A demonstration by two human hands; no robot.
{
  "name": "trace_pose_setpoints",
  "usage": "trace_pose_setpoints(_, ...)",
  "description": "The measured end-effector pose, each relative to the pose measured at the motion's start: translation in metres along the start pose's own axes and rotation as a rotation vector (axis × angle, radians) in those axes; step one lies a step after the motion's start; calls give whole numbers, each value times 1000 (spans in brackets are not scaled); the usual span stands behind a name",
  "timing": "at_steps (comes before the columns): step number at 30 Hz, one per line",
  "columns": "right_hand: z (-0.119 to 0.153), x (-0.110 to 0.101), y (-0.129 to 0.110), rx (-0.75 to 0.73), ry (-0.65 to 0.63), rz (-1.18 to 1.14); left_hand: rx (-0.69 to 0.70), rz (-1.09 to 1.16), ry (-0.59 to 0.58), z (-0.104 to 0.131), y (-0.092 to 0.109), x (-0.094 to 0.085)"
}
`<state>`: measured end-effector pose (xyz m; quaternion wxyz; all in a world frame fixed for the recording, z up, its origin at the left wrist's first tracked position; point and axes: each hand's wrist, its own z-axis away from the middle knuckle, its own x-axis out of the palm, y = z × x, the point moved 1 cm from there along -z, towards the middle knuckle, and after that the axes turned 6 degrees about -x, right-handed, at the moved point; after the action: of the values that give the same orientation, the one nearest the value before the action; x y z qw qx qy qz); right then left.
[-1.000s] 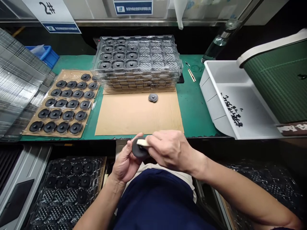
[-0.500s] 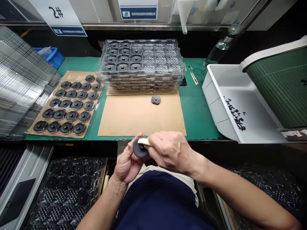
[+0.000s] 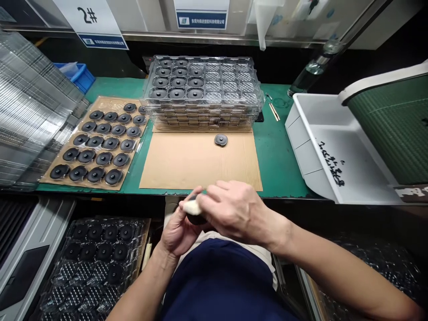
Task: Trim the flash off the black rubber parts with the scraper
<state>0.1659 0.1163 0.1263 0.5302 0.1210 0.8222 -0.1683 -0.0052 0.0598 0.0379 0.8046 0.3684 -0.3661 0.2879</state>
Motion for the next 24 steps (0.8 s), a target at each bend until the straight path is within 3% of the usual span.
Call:
trace_pose_setpoints(4,2,5,-14,277,127,-187,257,-93,73,5,12,5)
trace_pose_setpoints(10,4,8,-29,277,138,-250,446,-199,196,17,20,14)
trace_pose_setpoints(14,8,7,-29,364,162,-192,472,-212,251,20,20,15)
trace_pose_setpoints(17,10,7,-30,343,141,-293,470,-209,265,20,19,15)
trace_pose_setpoints(24,17,9,-24,418,165,-297,408,-216,229,19,17,15)
